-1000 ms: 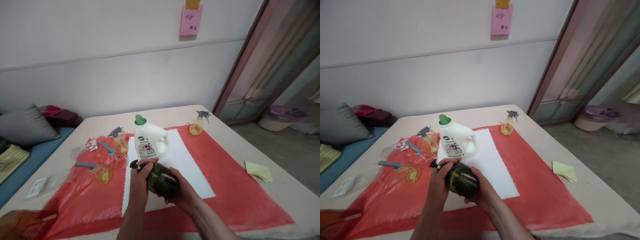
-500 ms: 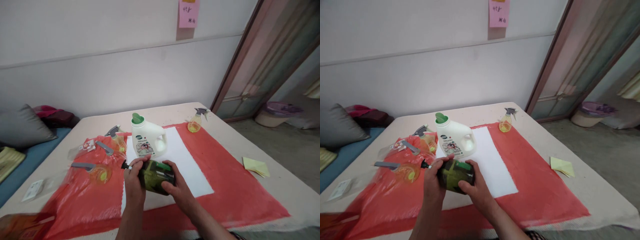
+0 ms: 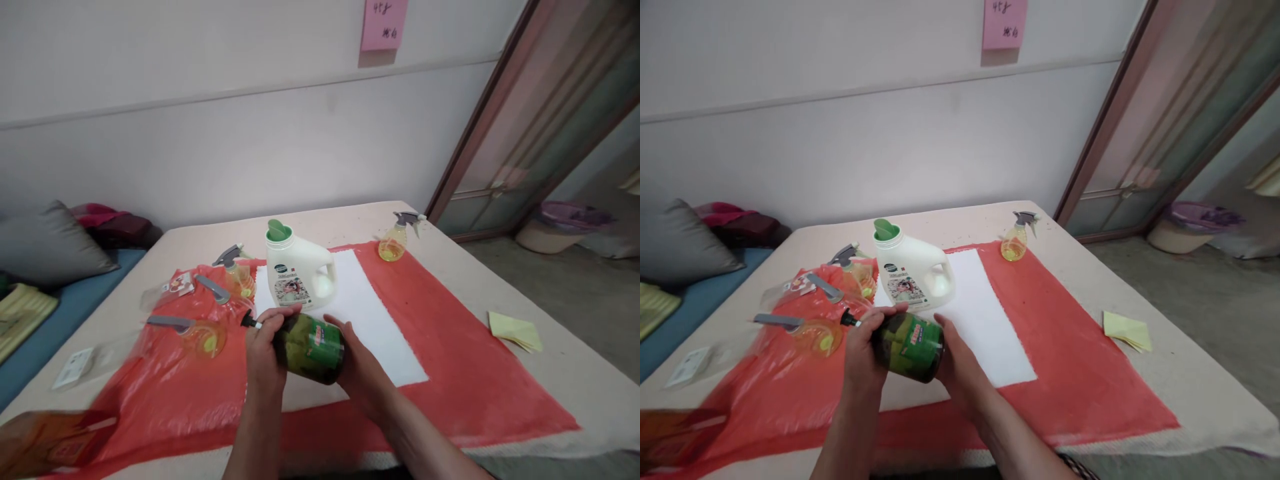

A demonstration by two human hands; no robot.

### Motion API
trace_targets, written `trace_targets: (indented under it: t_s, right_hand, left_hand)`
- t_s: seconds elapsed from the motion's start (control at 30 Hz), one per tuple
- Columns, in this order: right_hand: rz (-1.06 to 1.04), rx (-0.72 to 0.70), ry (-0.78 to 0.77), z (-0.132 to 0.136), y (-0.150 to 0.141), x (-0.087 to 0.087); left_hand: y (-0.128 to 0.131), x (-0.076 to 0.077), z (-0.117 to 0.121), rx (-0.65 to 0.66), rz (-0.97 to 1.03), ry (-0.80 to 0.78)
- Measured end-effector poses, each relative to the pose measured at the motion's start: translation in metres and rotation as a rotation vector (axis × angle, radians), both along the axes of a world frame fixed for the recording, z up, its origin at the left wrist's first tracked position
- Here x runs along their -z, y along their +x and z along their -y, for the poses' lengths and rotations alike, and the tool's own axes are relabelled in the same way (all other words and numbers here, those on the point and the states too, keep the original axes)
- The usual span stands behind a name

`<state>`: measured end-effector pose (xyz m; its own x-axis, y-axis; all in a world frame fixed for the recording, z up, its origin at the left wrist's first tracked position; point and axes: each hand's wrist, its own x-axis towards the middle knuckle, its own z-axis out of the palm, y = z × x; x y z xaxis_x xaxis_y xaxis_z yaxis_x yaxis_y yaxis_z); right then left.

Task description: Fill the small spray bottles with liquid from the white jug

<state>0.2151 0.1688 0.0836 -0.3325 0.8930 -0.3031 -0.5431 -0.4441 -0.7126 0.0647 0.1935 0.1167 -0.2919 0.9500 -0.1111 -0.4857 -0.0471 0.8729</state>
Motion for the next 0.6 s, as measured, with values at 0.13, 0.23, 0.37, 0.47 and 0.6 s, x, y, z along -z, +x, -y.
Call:
trace_targets:
  t_s: [0.13,0.23,0.37,0.47,0.6]
  right_hand:
    - [-0.095,-0.222,-0.156,-0.0019,0.0055,-0.0023]
    - [-0.069,-0.191,-0.142,-0.0009,0.0073,-0.0006]
    - [-0.056,-0.132,-0.057,0.0003,0.0055,-0.0030]
    - [-0.018,-0.085,0.064,0.0004,0.0042,-0.0077]
    - [0.019,-0.004,0.149,-0.0006,0.0030,-0.0100]
  left_hand:
    - [0.0011,-0.0013,0.0001,0.022,-0.067,0.007]
    - [0.0021,-0.0012,0.0001,0.020,-0.035,-0.009]
    - [0.0019,-0.0008,-0.0001,0.013,-0.013,-0.013]
    - [0.0012,-0.0007,-0.0008,-0.002,-0.002,-0.014]
    - [0.0001,-0.0006,-0.0024,-0.022,-0.002,-0.015]
